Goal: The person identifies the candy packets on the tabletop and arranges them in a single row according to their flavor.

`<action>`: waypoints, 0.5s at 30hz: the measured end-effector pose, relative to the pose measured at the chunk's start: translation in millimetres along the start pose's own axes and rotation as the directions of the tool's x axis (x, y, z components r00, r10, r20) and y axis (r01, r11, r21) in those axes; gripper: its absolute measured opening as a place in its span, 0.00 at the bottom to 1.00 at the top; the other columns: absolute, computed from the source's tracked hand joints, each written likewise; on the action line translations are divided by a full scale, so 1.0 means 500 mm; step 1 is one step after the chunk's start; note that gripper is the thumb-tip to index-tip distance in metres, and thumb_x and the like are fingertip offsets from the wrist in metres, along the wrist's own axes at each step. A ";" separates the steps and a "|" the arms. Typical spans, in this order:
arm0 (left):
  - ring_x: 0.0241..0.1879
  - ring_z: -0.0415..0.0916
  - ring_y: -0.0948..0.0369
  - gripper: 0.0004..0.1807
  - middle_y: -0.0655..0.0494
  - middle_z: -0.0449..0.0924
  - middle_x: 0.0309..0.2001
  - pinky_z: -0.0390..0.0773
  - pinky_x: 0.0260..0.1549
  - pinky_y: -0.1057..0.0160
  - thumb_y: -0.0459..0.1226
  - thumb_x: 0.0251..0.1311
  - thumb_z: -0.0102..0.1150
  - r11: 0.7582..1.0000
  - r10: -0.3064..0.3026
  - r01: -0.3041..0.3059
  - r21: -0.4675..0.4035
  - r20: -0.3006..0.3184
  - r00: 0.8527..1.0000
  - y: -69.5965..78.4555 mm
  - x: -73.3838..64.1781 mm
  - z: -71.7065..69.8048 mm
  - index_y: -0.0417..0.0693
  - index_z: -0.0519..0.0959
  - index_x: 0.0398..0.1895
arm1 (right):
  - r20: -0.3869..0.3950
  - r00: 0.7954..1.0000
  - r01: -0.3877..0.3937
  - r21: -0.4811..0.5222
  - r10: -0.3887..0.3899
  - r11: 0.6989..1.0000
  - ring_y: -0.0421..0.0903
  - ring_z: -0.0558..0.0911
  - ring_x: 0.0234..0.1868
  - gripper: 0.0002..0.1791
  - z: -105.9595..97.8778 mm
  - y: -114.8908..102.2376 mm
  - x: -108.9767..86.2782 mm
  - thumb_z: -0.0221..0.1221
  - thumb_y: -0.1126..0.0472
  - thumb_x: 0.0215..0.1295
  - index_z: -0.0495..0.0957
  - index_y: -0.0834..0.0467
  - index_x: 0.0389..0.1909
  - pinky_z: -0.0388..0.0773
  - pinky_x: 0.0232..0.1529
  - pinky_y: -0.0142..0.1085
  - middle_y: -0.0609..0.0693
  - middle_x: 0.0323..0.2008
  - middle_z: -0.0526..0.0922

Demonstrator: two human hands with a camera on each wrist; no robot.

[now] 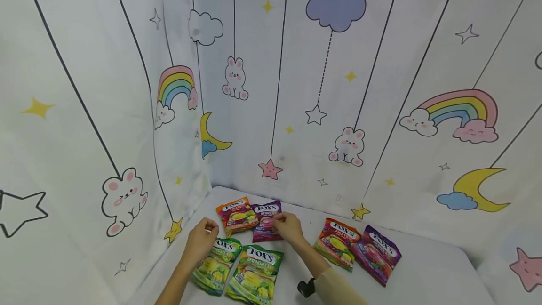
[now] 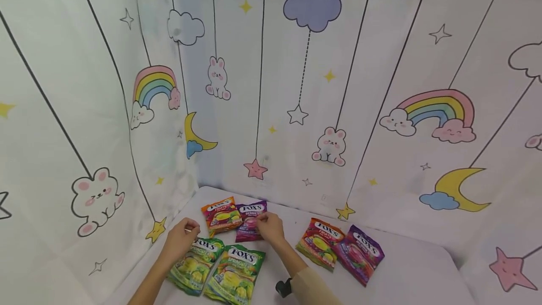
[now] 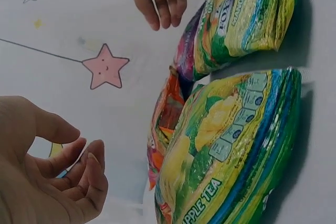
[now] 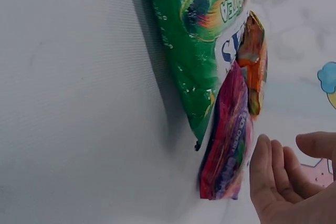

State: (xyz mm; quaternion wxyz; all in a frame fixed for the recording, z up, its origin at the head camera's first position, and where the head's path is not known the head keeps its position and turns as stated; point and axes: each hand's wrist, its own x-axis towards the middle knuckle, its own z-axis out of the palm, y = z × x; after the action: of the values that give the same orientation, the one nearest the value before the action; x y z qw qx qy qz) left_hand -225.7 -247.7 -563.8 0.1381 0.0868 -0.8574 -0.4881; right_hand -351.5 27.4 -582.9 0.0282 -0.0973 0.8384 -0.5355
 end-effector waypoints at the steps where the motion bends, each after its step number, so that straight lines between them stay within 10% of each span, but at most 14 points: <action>1: 0.35 0.78 0.59 0.06 0.51 0.82 0.41 0.77 0.30 0.60 0.35 0.75 0.57 1.000 0.003 -0.003 0.008 -0.002 1.000 -0.004 0.006 0.000 0.41 0.79 0.46 | 0.004 1.000 0.002 0.011 -0.002 1.000 0.54 0.89 0.35 0.09 0.001 -0.002 0.001 0.64 0.64 0.68 0.84 0.65 0.44 0.87 0.36 0.42 0.51 0.32 0.85; 15: 0.37 0.77 0.53 0.07 0.45 0.80 0.41 0.77 0.35 0.53 0.34 0.71 0.56 0.997 0.012 -0.015 0.075 0.037 0.999 -0.056 0.076 0.020 0.36 0.77 0.44 | 0.016 1.000 -0.018 -0.007 0.019 1.000 0.51 0.89 0.34 0.08 0.028 -0.014 0.019 0.64 0.63 0.70 0.83 0.64 0.44 0.87 0.37 0.41 0.53 0.33 0.85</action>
State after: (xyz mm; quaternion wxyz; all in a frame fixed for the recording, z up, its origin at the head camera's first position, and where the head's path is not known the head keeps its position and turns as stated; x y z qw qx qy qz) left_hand -264.7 -264.5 -587.0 0.1225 0.0773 -0.8781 -0.4559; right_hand -357.8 10.1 -581.8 0.0394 -0.0938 0.8408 -0.5317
